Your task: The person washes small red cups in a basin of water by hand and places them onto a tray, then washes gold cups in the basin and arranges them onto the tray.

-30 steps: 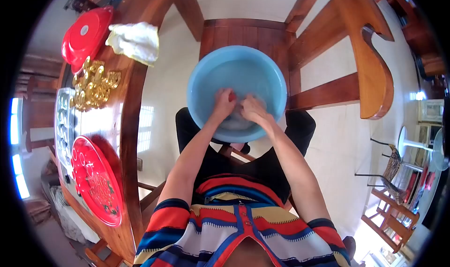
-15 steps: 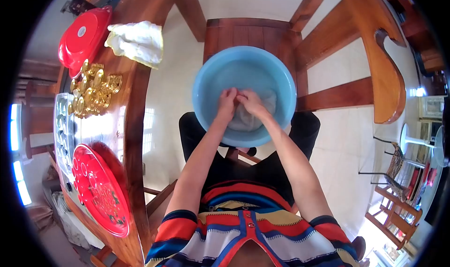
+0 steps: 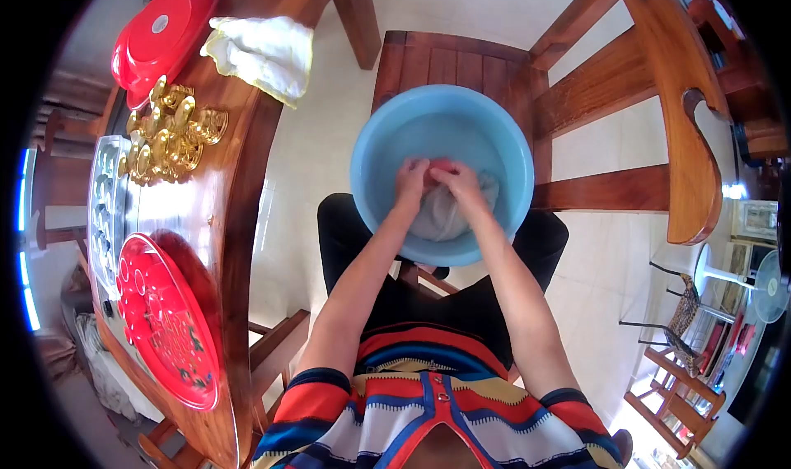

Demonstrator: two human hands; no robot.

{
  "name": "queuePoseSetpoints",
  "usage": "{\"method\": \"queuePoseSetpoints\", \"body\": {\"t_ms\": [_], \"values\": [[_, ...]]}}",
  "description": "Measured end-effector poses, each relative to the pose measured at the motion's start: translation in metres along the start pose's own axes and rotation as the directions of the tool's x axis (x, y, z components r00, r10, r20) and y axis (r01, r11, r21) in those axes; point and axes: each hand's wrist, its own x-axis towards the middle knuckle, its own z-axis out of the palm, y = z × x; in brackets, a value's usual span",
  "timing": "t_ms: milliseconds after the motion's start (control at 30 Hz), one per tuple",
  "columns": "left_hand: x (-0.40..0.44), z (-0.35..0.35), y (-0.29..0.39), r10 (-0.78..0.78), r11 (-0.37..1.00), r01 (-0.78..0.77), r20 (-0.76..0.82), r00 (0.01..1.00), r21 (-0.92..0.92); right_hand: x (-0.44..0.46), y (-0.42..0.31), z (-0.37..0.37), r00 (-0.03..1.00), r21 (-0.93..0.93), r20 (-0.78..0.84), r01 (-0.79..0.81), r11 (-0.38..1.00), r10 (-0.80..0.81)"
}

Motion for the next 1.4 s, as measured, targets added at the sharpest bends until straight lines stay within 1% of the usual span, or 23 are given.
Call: {"method": "queuePoseSetpoints", "body": {"t_ms": [67, 133, 200, 233, 267, 300, 333, 400, 467, 533, 600, 633, 700, 800, 833, 867, 900, 933, 1067, 1200, 1300, 1367, 1400], "values": [[-0.001, 0.003, 0.008, 0.076, 0.997, -0.076, -0.026, 0.997, 0.009, 0.004, -0.003, -0.005, 1.0, 0.021, 0.018, -0.021, 1.0, 0.021], [0.01, 0.002, 0.007, 0.034, 0.999, -0.033, 0.027, 0.999, -0.029, 0.011, -0.01, -0.008, 0.998, 0.039, 0.035, -0.048, 0.998, 0.047], [0.007, -0.003, 0.003, -0.03, 0.997, 0.034, 0.073, 0.997, -0.065, 0.007, -0.012, -0.008, 0.999, -0.195, 0.012, 0.034, 0.98, -0.032], [0.002, -0.001, 0.012, -0.061, 0.995, 0.064, 0.032, 0.998, -0.074, 0.002, -0.01, -0.008, 1.0, -0.197, 0.011, 0.019, 0.98, -0.017], [-0.004, 0.0, 0.021, -0.093, 0.992, 0.092, -0.009, 0.996, -0.085, -0.003, -0.009, -0.006, 0.955, -0.552, 0.029, 0.261, 0.792, -0.294], [-0.004, -0.001, 0.023, -0.103, 0.991, 0.102, -0.011, 0.995, -0.087, -0.004, -0.007, -0.006, 0.837, -0.805, 0.157, 0.416, 0.424, -0.524], [-0.003, -0.002, 0.025, -0.109, 0.988, 0.112, 0.031, 0.993, -0.104, -0.002, -0.007, -0.004, 0.841, -0.805, 0.158, 0.414, 0.425, -0.518], [-0.006, -0.003, 0.023, -0.126, 0.983, 0.134, 0.07, 0.99, -0.122, -0.003, -0.008, -0.001, 0.878, -0.668, 0.141, 0.425, 0.611, -0.457], [-0.004, -0.002, 0.022, -0.089, 0.961, 0.108, 0.082, 0.993, -0.255, -0.002, -0.017, -0.006, 0.9, -0.667, 0.153, 0.399, 0.629, -0.408], [-0.004, -0.003, 0.023, -0.099, 0.973, 0.112, 0.071, 0.993, -0.203, -0.009, -0.033, -0.012, 0.921, -0.668, 0.162, 0.367, 0.647, -0.354], [-0.006, -0.001, 0.028, -0.106, 0.982, 0.115, 0.069, 0.992, -0.149, -0.017, -0.046, -0.023, 0.902, -0.758, 0.13, 0.358, 0.545, -0.411], [-0.008, 0.0, 0.032, -0.141, 0.981, 0.147, 0.058, 0.988, -0.124, -0.02, -0.045, -0.031, 0.903, -0.761, 0.129, 0.356, 0.543, -0.41], [-0.01, 0.0, 0.036, -0.171, 0.98, 0.175, 0.049, 0.984, -0.099, -0.022, -0.041, -0.048, 0.827, -0.853, 0.131, 0.375, 0.364, -0.546], [-0.009, 0.003, 0.039, -0.155, 0.982, 0.163, 0.086, 0.984, -0.093, -0.015, -0.03, -0.059, 0.844, -0.875, 0.168, 0.365, 0.317, -0.509], [-0.01, 0.003, 0.038, -0.102, 0.992, 0.107, 0.072, 0.992, -0.061, -0.013, -0.029, -0.06, 0.843, -0.876, 0.161, 0.361, 0.318, -0.514], [-0.013, 0.002, 0.037, -0.052, 0.998, 0.053, 0.06, 0.997, -0.027, -0.011, -0.026, -0.06, 0.879, -0.867, 0.126, 0.323, 0.379, -0.46], [-0.02, 0.001, 0.041, -0.052, 0.998, 0.053, 0.067, 0.996, -0.017, -0.01, -0.025, -0.06, 0.911, -0.853, 0.092, 0.281, 0.44, -0.403], [-0.027, -0.002, 0.045, -0.031, 0.999, 0.03, 0.076, 0.997, 0.015, -0.009, -0.025, -0.06, 0.911, -0.851, 0.084, 0.277, 0.446, -0.405], [-0.037, -0.018, 0.044, 0.058, 0.995, -0.068, 0.135, 0.989, 0.071, -0.006, -0.025, -0.053, 0.916, -0.862, 0.102, 0.275, 0.425, -0.387], [-0.041, -0.021, 0.037, 0.081, 0.988, -0.095, 0.114, 0.99, 0.121, -0.01, -0.029, -0.051, 0.93, -0.891, 0.114, 0.251, 0.379, -0.349], [-0.04, -0.024, 0.039, 0.077, 0.969, -0.088, 0.058, 0.995, 0.231, -0.011, -0.026, -0.05, 0.92, -0.895, 0.106, 0.254, 0.367, -0.378], [-0.023, -0.032, 0.034, 0.159, 0.846, -0.106, -0.057, 0.986, 0.522, -0.014, -0.033, -0.05, 0.93, -0.905, 0.128, 0.251, 0.343, -0.344], [-0.022, -0.033, 0.034, 0.158, 0.842, -0.105, -0.055, 0.986, 0.529, -0.016, -0.033, -0.049, 0.942, -0.916, 0.15, 0.247, 0.315, -0.302]]}}
